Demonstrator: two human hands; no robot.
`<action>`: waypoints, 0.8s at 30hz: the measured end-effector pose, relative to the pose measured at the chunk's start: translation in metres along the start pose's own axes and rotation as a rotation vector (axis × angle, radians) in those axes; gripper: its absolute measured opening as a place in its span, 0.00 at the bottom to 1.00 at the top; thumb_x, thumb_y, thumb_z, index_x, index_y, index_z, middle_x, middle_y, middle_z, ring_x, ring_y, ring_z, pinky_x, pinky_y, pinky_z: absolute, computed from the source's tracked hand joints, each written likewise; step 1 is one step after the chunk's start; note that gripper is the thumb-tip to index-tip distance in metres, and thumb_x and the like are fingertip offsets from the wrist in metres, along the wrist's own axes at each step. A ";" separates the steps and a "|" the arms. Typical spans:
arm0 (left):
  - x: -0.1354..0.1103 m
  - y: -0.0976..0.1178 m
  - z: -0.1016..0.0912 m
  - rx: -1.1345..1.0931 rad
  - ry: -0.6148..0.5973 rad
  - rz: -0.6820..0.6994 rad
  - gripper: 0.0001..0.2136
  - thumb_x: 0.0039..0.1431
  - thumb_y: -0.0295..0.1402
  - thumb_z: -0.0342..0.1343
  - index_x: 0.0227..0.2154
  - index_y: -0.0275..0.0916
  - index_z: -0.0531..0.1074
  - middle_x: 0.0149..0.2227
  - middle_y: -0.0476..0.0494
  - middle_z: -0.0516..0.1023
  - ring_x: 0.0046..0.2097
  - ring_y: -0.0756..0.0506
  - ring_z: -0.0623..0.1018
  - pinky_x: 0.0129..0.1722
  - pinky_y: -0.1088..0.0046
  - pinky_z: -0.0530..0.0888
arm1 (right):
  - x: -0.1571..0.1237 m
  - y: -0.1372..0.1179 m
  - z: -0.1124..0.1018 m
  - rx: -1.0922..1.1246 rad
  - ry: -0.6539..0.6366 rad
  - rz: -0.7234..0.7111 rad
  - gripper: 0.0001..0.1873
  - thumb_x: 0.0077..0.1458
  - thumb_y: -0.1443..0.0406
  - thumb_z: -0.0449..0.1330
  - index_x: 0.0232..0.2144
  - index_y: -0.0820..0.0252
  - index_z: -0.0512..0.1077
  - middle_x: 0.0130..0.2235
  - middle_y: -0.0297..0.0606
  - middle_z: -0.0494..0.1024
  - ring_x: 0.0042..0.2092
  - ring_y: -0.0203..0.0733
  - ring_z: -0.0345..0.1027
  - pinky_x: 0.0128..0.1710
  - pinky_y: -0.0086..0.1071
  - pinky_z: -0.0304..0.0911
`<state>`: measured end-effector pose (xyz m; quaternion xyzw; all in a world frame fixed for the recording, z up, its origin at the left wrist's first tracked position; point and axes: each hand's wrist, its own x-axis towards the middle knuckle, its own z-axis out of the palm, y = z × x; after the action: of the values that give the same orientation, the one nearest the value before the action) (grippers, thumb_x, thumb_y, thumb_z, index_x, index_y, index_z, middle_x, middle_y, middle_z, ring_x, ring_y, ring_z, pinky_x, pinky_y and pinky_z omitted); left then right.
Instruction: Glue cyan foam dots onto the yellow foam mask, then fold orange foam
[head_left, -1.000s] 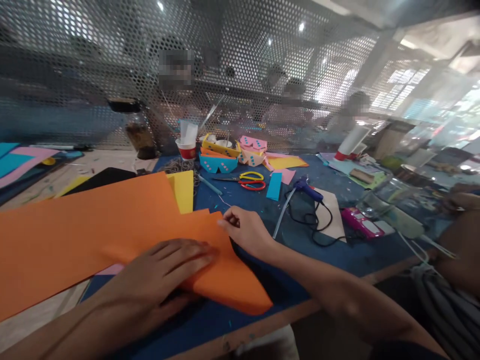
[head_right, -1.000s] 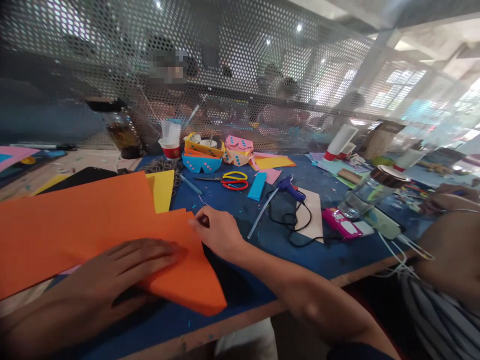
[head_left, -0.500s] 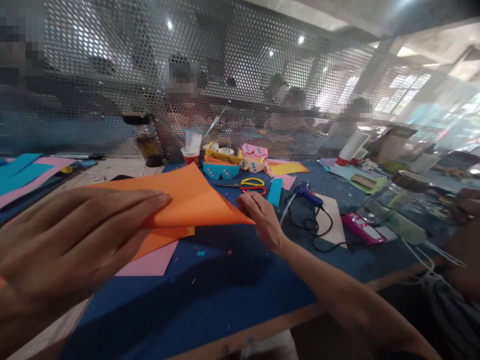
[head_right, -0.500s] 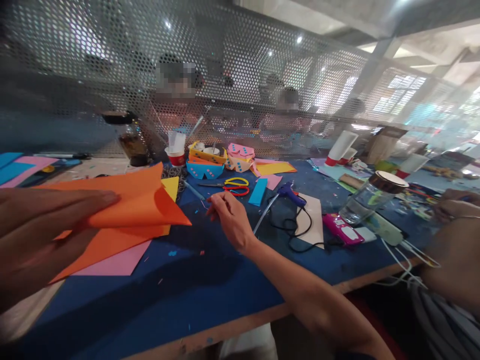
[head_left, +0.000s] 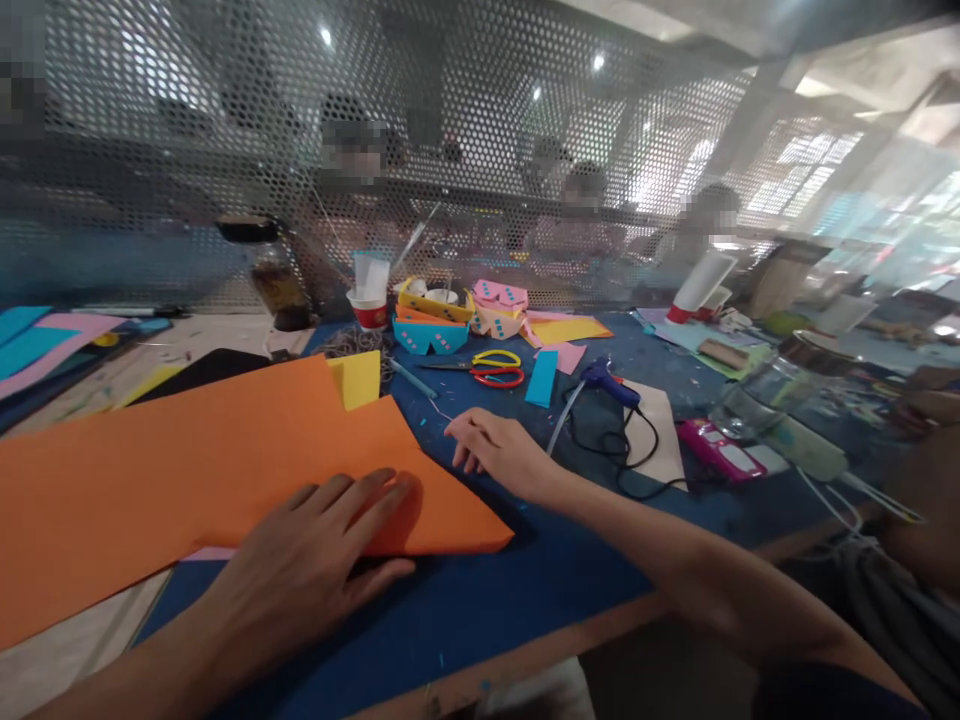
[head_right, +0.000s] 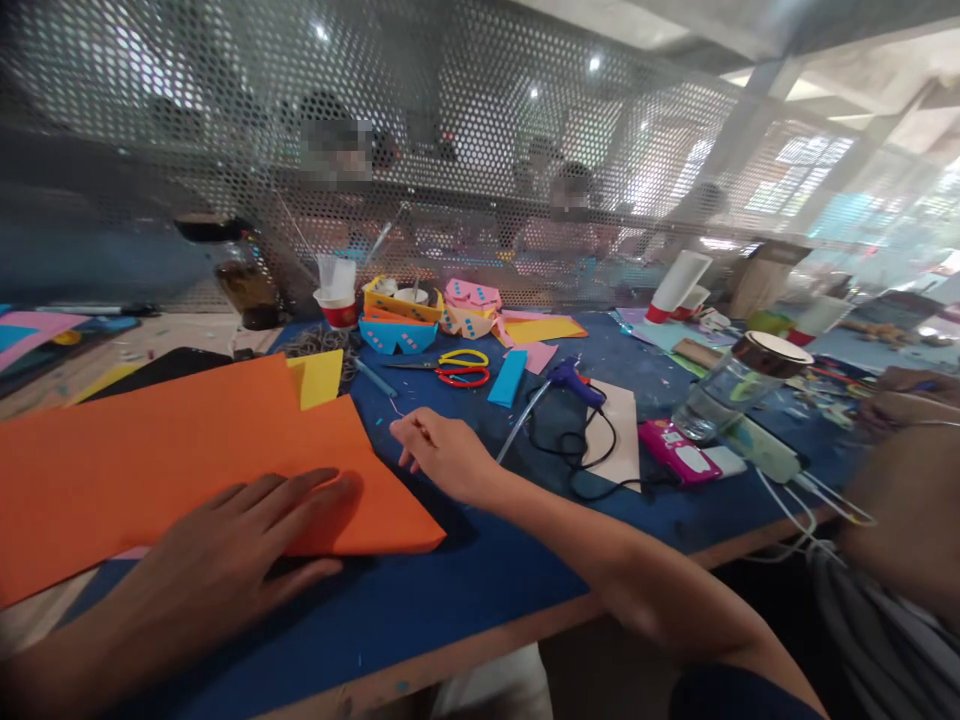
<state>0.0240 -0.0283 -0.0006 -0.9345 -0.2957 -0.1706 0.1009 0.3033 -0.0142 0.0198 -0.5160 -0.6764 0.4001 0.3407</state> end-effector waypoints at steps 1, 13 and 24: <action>0.001 -0.001 0.001 -0.011 0.000 0.003 0.29 0.69 0.58 0.53 0.62 0.44 0.75 0.58 0.36 0.83 0.50 0.34 0.82 0.48 0.56 0.76 | -0.002 0.000 0.000 -0.056 0.010 -0.021 0.17 0.75 0.53 0.52 0.44 0.57 0.73 0.34 0.34 0.82 0.32 0.35 0.76 0.36 0.28 0.66; 0.009 -0.017 0.021 0.046 0.029 -0.076 0.26 0.74 0.52 0.47 0.65 0.43 0.71 0.60 0.34 0.81 0.54 0.30 0.81 0.50 0.49 0.74 | -0.018 -0.005 -0.007 -0.327 0.053 -0.060 0.15 0.71 0.52 0.59 0.50 0.55 0.75 0.37 0.36 0.83 0.39 0.43 0.78 0.37 0.33 0.62; 0.011 -0.009 0.003 -0.019 0.004 -0.147 0.24 0.72 0.53 0.48 0.58 0.43 0.76 0.54 0.40 0.85 0.48 0.34 0.84 0.45 0.56 0.78 | -0.018 0.003 -0.004 -0.224 0.023 -0.090 0.22 0.62 0.67 0.66 0.57 0.54 0.71 0.39 0.31 0.81 0.39 0.39 0.75 0.41 0.31 0.64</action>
<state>0.0282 -0.0145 0.0019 -0.9109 -0.3616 -0.1823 0.0796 0.3119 -0.0306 0.0182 -0.5244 -0.7354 0.3006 0.3064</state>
